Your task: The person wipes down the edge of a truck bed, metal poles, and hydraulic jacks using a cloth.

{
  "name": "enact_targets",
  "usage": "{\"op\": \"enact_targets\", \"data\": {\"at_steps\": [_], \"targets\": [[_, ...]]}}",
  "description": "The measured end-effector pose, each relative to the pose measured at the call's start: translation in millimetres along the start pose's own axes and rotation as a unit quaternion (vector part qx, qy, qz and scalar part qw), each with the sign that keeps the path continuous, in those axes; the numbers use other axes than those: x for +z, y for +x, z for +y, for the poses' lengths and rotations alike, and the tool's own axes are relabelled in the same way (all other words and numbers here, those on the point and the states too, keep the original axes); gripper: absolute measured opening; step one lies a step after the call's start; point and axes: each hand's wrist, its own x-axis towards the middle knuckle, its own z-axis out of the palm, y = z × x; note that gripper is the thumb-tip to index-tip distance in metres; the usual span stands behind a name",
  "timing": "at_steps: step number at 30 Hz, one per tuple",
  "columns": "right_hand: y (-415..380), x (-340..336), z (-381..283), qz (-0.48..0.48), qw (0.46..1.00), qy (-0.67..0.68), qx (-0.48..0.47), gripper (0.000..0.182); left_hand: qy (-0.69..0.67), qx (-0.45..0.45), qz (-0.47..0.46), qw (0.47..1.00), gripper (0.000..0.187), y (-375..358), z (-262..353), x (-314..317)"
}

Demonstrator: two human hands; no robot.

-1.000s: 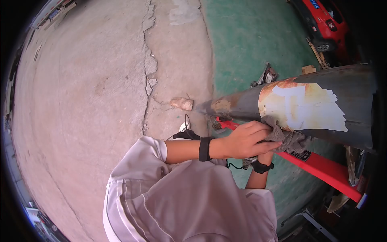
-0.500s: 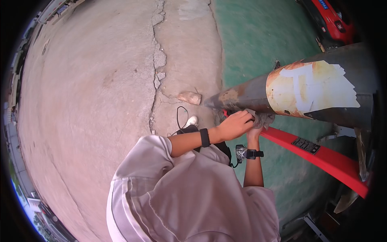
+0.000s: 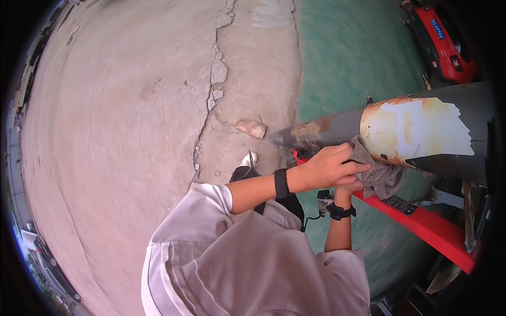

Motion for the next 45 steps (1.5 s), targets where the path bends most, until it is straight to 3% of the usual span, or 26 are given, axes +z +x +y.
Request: {"op": "enact_targets", "data": {"at_steps": [2, 5, 7, 8, 11, 12, 15, 20, 27, 30, 33, 34, 37, 40, 43, 45], "targets": [[-6.0, -1.4, 49.3, -0.041, 0.972, -0.224, -0.056, 0.040, 0.016, -0.028, -0.004, 0.999, 0.047, -18.7, -9.5, 3.2], [-9.6, 21.1, 58.4, -0.043, 0.998, 0.030, -0.041, 0.031, 0.048, -0.090, 0.040, 0.994, 0.043, -46.1, -19.3, 20.3], [-18.3, 31.8, 43.7, -0.023, 0.996, 0.081, 0.040, 0.030, 0.075, -0.168, 0.076, 0.980, 0.040, -71.9, -18.7, 29.1], [-14.8, 19.9, 94.4, -0.099, 0.983, 0.119, 0.101, 0.044, 0.071, -0.201, 0.086, 0.973, 0.036, -88.9, -20.7, 36.2], [-37.5, -1.0, 91.6, -0.204, 0.973, 0.111, 0.004, 0.055, 0.067, -0.316, 0.126, 0.938, 0.034, -136.7, 0.8, 62.9], [-43.1, -13.1, 69.9, -0.255, 0.964, 0.068, -0.037, 0.067, 0.055, -0.337, 0.150, 0.928, 0.033, -149.8, 13.0, 72.4], [-69.2, -48.4, 83.5, -0.318, 0.938, 0.134, 0.027, 0.073, 0.054, -0.406, 0.163, 0.898, 0.032, -185.4, 49.2, 98.3], [-95.8, -96.2, 104.1, -0.352, 0.930, 0.097, 0.047, 0.076, 0.049, -0.428, 0.163, 0.888, 0.036, -224.6, 85.1, 132.6], [-108.5, -154.0, 151.3, -0.247, 0.965, 0.072, 0.051, 0.070, 0.075, -0.330, 0.119, 0.934, 0.041, -227.1, 85.5, 167.9], [-110.2, -158.9, 125.1, -0.177, 0.980, 0.052, 0.069, 0.061, 0.064, -0.278, 0.129, 0.950, 0.040, -220.8, 77.4, 193.1], [-92.7, -166.8, 128.8, -0.088, 0.975, 0.101, 0.177, 0.047, 0.062, -0.218, 0.162, 0.960, 0.040, -199.2, 74.0, 204.2], [-79.0, -167.6, 132.7, -0.056, 0.977, 0.123, 0.164, 0.046, 0.052, -0.202, 0.176, 0.962, 0.040, -191.1, 71.8, 207.3], [-53.0, -149.0, 86.7, -0.002, 0.926, 0.288, 0.246, 0.048, 0.015, -0.174, 0.213, 0.961, 0.040, -167.1, 62.8, 215.2], [-23.1, -161.3, 112.3, -0.040, 0.962, 0.219, 0.158, 0.049, 0.008, -0.167, 0.263, 0.950, 0.039, -162.4, 50.5, 238.5], [-19.6, -161.1, 125.1, -0.094, 0.960, 0.167, 0.204, 0.050, 0.004, -0.197, 0.300, 0.933, 0.038, -169.0, 37.5, 254.2], [-8.9, -168.6, 154.5, -0.172, 0.948, 0.193, 0.186, 0.049, 0.006, -0.212, 0.331, 0.919, 0.038, -175.2, 29.4, 263.4]]}}
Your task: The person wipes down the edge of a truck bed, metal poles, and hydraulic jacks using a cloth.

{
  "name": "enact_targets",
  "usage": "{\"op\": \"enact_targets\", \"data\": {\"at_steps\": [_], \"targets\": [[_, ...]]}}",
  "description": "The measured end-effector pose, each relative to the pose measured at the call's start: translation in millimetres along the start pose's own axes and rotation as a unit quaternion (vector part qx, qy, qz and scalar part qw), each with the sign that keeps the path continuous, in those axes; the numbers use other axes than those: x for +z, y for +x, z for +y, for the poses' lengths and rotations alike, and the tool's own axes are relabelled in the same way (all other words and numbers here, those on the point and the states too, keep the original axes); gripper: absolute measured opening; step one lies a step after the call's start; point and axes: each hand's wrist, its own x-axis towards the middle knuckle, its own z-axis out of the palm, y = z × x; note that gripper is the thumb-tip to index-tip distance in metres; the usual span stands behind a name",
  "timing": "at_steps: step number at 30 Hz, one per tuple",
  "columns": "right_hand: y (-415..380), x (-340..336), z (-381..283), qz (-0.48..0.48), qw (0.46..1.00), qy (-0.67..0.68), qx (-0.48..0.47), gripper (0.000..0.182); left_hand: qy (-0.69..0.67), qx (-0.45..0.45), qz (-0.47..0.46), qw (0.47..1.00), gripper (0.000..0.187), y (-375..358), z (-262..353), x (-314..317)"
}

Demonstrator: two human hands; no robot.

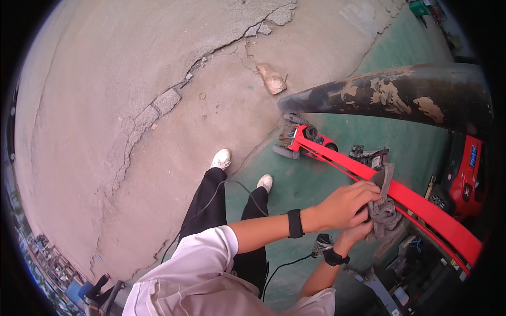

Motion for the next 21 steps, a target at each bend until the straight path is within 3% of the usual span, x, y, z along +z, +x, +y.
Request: {"op": "enact_targets", "data": {"at_steps": [4, 5, 9, 12, 15, 17, 19, 21], "targets": [[24.5, -26.4, 31.7, -0.145, 0.988, 0.042, 0.039, 0.049, 0.017, -0.011, 0.079, 0.997, 0.035, -17.7, -23.4, 7.5], [45.3, -52.0, 52.7, -0.266, 0.962, 0.041, 0.050, 0.048, 0.025, -0.018, 0.100, 0.995, 0.035, -22.9, -29.9, 10.0], [59.3, -49.6, 90.7, -0.301, 0.953, -0.018, 0.036, 0.046, 0.069, -0.050, 0.177, 0.980, 0.032, -44.8, -56.4, 17.6], [85.8, -57.1, 136.0, -0.258, 0.957, -0.119, -0.054, 0.042, 0.136, -0.116, 0.170, 0.969, 0.031, -67.5, -83.5, 20.7], [97.6, -61.3, 144.4, -0.298, 0.918, -0.211, -0.153, 0.050, 0.128, -0.159, 0.165, 0.965, 0.033, -90.2, -103.6, 23.1], [104.7, -66.4, 137.0, -0.307, 0.927, -0.177, -0.123, 0.045, 0.127, -0.176, 0.139, 0.966, 0.035, -93.1, -92.6, 21.7], [94.5, -70.4, 109.3, -0.300, 0.936, -0.177, -0.044, 0.043, 0.124, -0.105, 0.141, 0.977, 0.036, -84.5, -68.0, 28.3], [85.9, -63.6, 70.1, -0.314, 0.938, -0.145, -0.026, 0.045, 0.115, -0.029, 0.144, 0.982, 0.038, -65.1, -43.0, 32.2]]}}
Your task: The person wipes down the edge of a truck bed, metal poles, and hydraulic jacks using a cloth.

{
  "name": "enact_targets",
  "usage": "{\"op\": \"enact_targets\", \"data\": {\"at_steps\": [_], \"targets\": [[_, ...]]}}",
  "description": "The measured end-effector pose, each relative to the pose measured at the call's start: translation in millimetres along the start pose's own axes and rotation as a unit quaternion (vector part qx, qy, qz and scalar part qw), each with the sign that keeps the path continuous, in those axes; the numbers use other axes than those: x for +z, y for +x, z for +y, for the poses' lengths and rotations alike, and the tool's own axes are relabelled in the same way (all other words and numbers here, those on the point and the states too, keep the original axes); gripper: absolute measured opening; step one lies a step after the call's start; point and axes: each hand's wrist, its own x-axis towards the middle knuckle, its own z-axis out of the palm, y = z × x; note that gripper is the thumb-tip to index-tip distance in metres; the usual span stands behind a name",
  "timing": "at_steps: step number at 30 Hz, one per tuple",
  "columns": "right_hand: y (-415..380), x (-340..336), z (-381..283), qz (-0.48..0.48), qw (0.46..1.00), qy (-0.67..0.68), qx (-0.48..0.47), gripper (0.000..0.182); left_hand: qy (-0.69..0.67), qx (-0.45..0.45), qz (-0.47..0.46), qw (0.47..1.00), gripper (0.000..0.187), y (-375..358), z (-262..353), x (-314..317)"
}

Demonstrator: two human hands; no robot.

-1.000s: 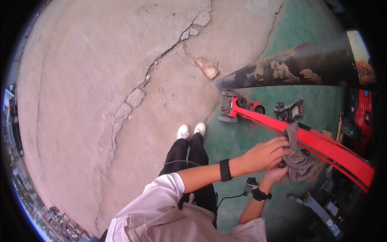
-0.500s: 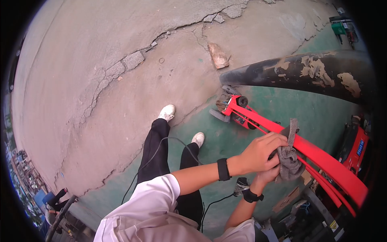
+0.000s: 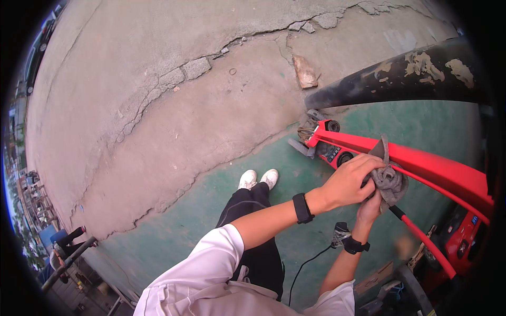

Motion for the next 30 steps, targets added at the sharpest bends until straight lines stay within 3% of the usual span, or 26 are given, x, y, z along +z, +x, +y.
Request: {"op": "enact_targets", "data": {"at_steps": [4, 6, 12, 18, 20, 23, 26, 28, 30], "targets": [[-13.6, -9.9, -65.2, -0.111, 0.973, 0.200, 0.020, 0.047, -0.068, 0.100, 0.045, 0.992, 0.040, 21.7, 56.5, 6.4], [-18.1, -4.4, -70.7, -0.137, 0.954, 0.266, 0.026, 0.047, -0.078, 0.104, 0.050, 0.990, 0.039, 30.1, 64.5, 15.1], [0.9, 34.3, -13.6, 0.025, 0.994, 0.022, -0.108, 0.048, -0.020, 0.054, 0.039, 0.998, 0.032, 21.8, 24.7, 14.4], [15.8, 42.2, 54.8, 0.002, 0.983, -0.152, -0.101, 0.044, 0.117, -0.084, -0.045, 0.989, 0.031, -12.1, -53.8, -0.1], [13.4, 31.2, 86.4, -0.085, 0.981, -0.167, 0.042, 0.039, 0.190, -0.152, -0.110, 0.964, 0.033, -37.5, -87.4, -11.3], [-25.3, 11.7, 162.2, -0.116, 0.958, -0.247, 0.084, 0.039, 0.246, -0.270, -0.223, 0.904, 0.043, -100.6, -127.8, -35.1], [-77.4, 6.2, 164.1, -0.181, 0.898, -0.343, 0.207, 0.039, 0.279, -0.316, -0.304, 0.854, 0.044, -169.0, -146.6, -47.8], [-104.9, -11.4, 195.6, -0.190, 0.882, -0.359, 0.240, 0.043, 0.286, -0.349, -0.377, 0.809, 0.045, -194.7, -146.4, -48.1], [-119.6, -30.5, 207.4, -0.224, 0.863, -0.371, 0.259, 0.049, 0.278, -0.367, -0.392, 0.797, 0.044, -218.5, -147.2, -46.2]]}}
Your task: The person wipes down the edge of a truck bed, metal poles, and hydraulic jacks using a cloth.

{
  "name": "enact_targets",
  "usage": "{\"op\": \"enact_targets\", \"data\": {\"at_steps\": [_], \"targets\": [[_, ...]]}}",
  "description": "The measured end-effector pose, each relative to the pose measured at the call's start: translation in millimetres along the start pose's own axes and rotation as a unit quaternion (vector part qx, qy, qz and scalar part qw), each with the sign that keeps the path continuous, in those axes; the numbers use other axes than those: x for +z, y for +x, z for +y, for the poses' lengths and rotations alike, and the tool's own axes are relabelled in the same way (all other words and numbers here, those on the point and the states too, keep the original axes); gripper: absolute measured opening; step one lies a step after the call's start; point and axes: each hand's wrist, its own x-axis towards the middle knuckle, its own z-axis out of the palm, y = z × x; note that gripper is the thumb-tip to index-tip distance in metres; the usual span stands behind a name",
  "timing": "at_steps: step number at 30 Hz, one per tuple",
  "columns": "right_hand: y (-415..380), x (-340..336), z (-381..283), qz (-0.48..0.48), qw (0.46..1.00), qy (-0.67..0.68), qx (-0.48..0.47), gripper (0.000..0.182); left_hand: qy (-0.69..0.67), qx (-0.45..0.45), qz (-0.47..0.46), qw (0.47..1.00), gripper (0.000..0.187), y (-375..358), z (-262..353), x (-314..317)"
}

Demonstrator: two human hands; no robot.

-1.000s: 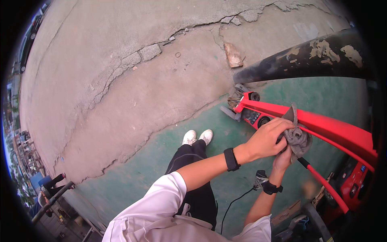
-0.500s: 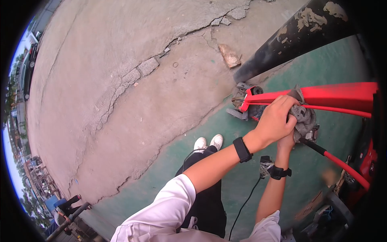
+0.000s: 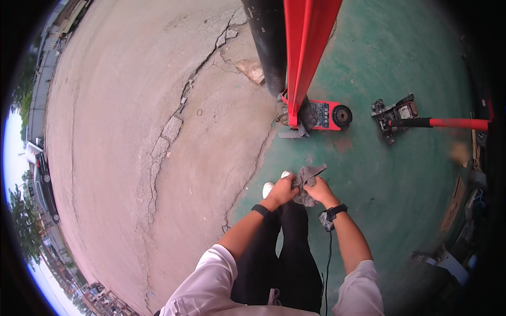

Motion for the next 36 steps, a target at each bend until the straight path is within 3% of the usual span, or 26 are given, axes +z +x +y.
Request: {"op": "enact_targets", "data": {"at_steps": [2, 6, 11, 12, 16, 19, 25, 31, 32, 35, 36], "targets": [[-5.4, -2.2, 21.5, -0.013, 1.000, -0.019, -0.008, 0.055, -0.003, 0.002, -0.006, 1.000, 0.042, 0.3, -8.4, 18.8], [-5.6, -5.8, 59.7, 0.001, 0.990, -0.022, -0.141, 0.054, -0.009, 0.000, 0.004, 1.000, 0.038, 2.3, -20.6, 55.9], [28.7, -37.2, 102.2, 0.099, 0.974, -0.061, -0.195, 0.062, 0.012, 0.013, 0.054, 0.998, 0.042, 71.0, -4.8, 85.8], [38.7, -48.5, 109.9, 0.123, 0.970, -0.057, -0.203, 0.061, -0.017, 0.005, 0.033, 0.999, 0.058, 88.8, 4.1, 89.2], [89.1, -91.1, 144.3, 0.149, 0.958, -0.068, -0.235, 0.058, -0.048, 0.075, 0.060, 0.994, 0.088, 154.4, 32.2, 115.0], [129.4, -102.1, 181.2, 0.170, 0.950, -0.089, -0.247, 0.050, 0.021, 0.098, 0.021, 0.995, 0.086, 200.6, 46.9, 136.9], [194.4, -112.8, 230.5, 0.180, 0.947, -0.096, -0.247, 0.043, -0.001, 0.157, 0.049, 0.986, 0.067, 273.2, 24.8, 187.0], [292.7, -97.3, 225.3, 0.248, 0.901, -0.070, -0.350, 0.043, 0.055, 0.176, 0.198, 0.963, 0.048, 349.7, -18.1, 189.0], [308.0, -97.1, 219.1, 0.261, 0.896, -0.089, -0.348, 0.040, 0.071, 0.223, 0.251, 0.939, 0.045, 366.6, -18.3, 184.5], [352.9, -101.1, 210.5, 0.338, 0.859, -0.095, -0.372, 0.037, 0.048, 0.196, 0.259, 0.945, 0.042, 417.3, -39.9, 179.2], [366.0, -104.6, 211.4, 0.361, 0.847, -0.103, -0.377, 0.035, 0.052, 0.227, 0.271, 0.934, 0.042, 430.1, -28.4, 174.4]]}}
